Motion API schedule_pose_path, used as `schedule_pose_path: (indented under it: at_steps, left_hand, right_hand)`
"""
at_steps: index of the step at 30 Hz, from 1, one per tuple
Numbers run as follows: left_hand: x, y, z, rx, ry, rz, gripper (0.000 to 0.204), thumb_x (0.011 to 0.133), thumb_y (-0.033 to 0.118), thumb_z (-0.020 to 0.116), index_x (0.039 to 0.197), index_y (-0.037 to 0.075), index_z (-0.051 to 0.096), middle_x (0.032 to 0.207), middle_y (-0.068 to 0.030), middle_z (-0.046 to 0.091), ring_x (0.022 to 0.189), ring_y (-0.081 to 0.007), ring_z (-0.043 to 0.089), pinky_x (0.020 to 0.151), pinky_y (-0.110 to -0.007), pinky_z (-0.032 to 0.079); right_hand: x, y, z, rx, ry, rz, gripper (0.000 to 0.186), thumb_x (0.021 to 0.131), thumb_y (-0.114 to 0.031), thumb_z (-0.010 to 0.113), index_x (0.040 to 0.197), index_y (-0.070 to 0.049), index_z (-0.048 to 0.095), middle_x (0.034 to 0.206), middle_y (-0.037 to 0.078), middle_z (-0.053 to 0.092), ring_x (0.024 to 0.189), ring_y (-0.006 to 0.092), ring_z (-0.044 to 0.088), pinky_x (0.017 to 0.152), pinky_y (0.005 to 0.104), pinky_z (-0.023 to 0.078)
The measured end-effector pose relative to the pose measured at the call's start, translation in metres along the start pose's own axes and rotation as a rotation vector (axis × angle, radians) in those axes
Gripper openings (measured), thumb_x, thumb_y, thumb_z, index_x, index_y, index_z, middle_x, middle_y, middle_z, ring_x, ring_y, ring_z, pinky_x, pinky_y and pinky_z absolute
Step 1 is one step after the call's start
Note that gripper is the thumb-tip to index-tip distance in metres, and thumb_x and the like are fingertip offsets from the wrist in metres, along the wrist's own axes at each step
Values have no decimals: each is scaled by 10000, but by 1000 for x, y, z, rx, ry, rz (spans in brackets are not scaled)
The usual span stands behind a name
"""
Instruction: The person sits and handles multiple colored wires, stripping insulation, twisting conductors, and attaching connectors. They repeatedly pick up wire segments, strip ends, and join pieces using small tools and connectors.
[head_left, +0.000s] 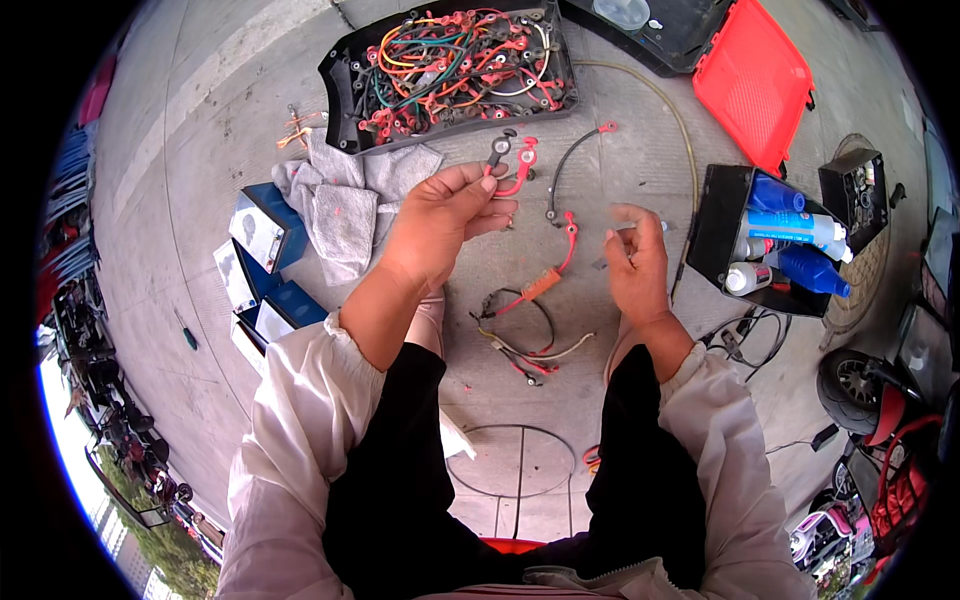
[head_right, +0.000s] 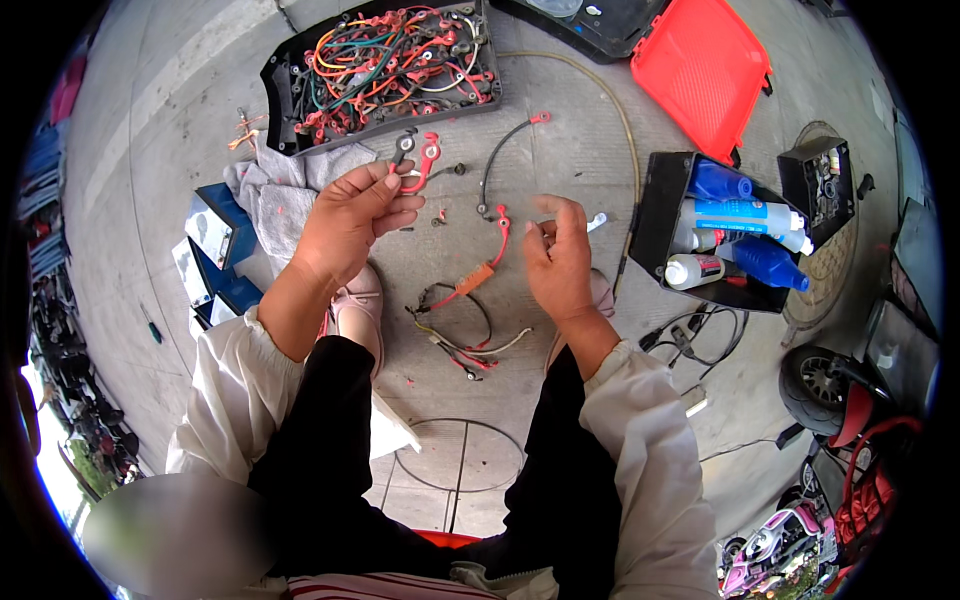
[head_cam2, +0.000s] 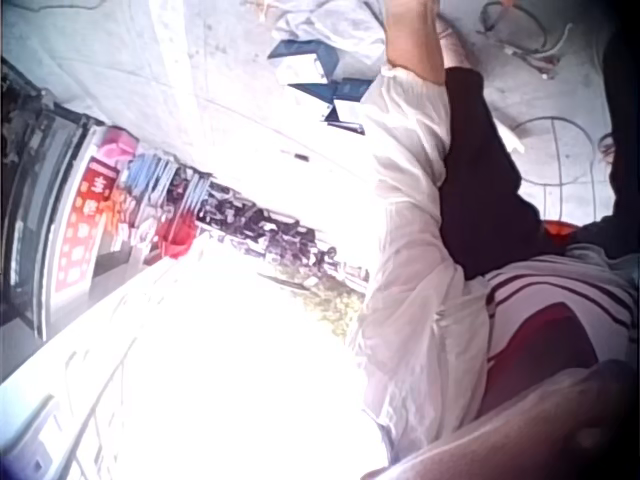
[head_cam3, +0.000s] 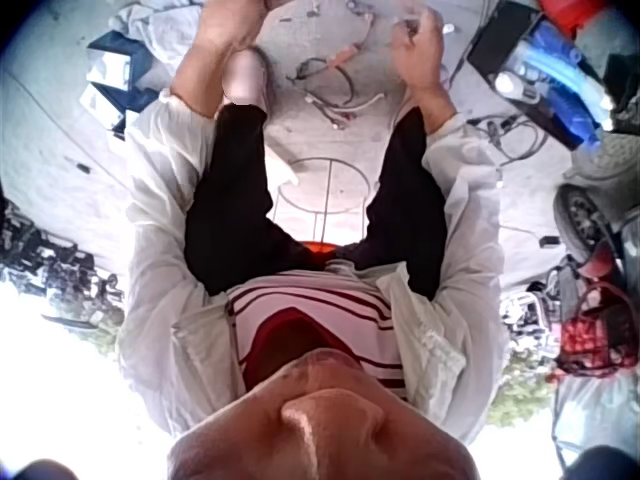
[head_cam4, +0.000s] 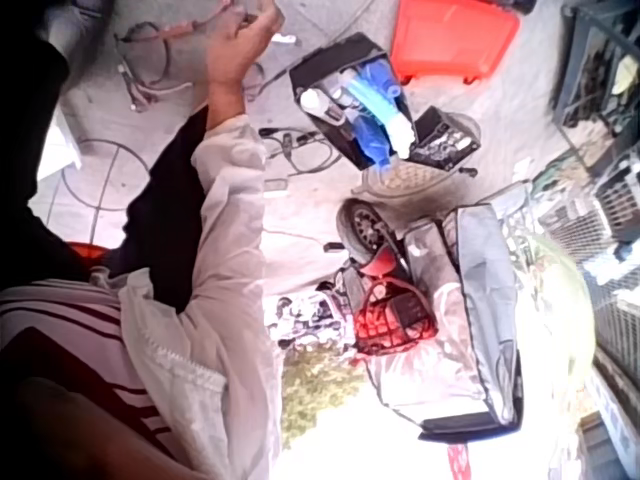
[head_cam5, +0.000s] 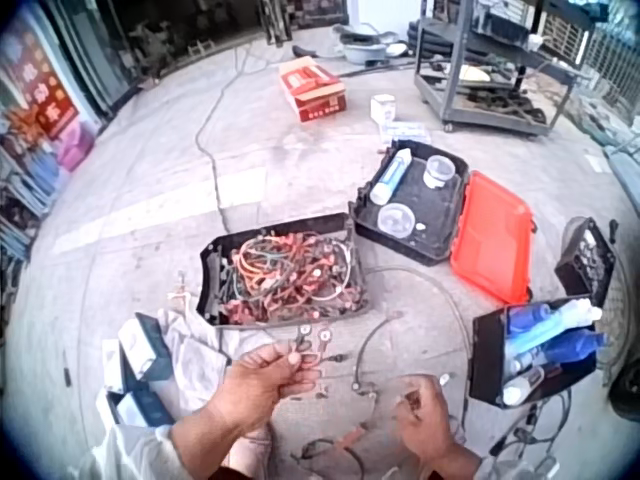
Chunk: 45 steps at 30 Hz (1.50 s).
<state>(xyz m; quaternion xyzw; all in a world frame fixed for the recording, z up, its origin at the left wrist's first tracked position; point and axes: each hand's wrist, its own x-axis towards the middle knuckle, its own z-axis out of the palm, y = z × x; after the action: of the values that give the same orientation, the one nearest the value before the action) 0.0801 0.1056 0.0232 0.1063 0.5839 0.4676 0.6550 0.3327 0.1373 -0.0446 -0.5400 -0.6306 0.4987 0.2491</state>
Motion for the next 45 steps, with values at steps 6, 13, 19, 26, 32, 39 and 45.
schedule_pose_path:
  at_steps: [6,13,19,26,32,39,45]
  left_hand:
    - [16,33,9,-14,32,178,411,985,206,531,1335,-3,475,1260,-157,583,1126,-239,600,932,-344,516]
    - [7,-26,-32,107,114,-114,346,993,215,514,1264,1,529,1171,-125,634,1020,-201,632,911,-314,511]
    - [4,-35,-51,156,129,-152,313,989,217,523,1236,28,557,1118,-93,649,980,-169,630,881,-292,506]
    - [5,-57,-59,331,-34,-295,346,972,267,559,1226,33,573,1070,-60,642,955,-132,601,855,-277,483]
    - [5,-63,-60,385,-38,-284,346,970,259,557,1230,31,574,1071,-57,634,946,-127,594,850,-274,482]
    - [6,-74,-70,626,-225,-264,431,940,237,592,1299,6,536,1159,-104,628,1069,-178,581,931,-295,453]
    - [-1,-80,-56,815,-461,-156,407,902,219,609,1246,4,572,1117,-157,660,1038,-251,626,902,-337,472]
  right_hand:
    - [-2,49,-1,-270,-300,-10,319,852,-43,584,1168,-55,542,1074,168,539,828,308,599,748,383,484]
    - [-24,71,33,-484,-672,-32,382,835,-73,589,1212,-87,529,1000,194,600,951,392,603,832,454,485]
    - [-18,57,32,-772,-715,71,140,849,-85,562,985,-76,530,956,167,645,874,381,637,739,497,499]
    - [-25,76,20,-611,-515,-201,193,860,-111,552,1050,-80,537,980,166,632,863,390,622,709,495,498]
    - [-24,74,26,-892,-798,-10,186,857,-112,561,1040,-91,535,964,173,616,900,373,622,734,489,496]
    - [-22,60,13,-390,-615,-147,173,835,-128,644,958,-47,553,880,144,618,845,336,625,693,421,487]
    - [-8,12,12,-94,-453,-92,177,816,-65,670,954,-27,567,889,126,621,813,282,628,717,348,490]
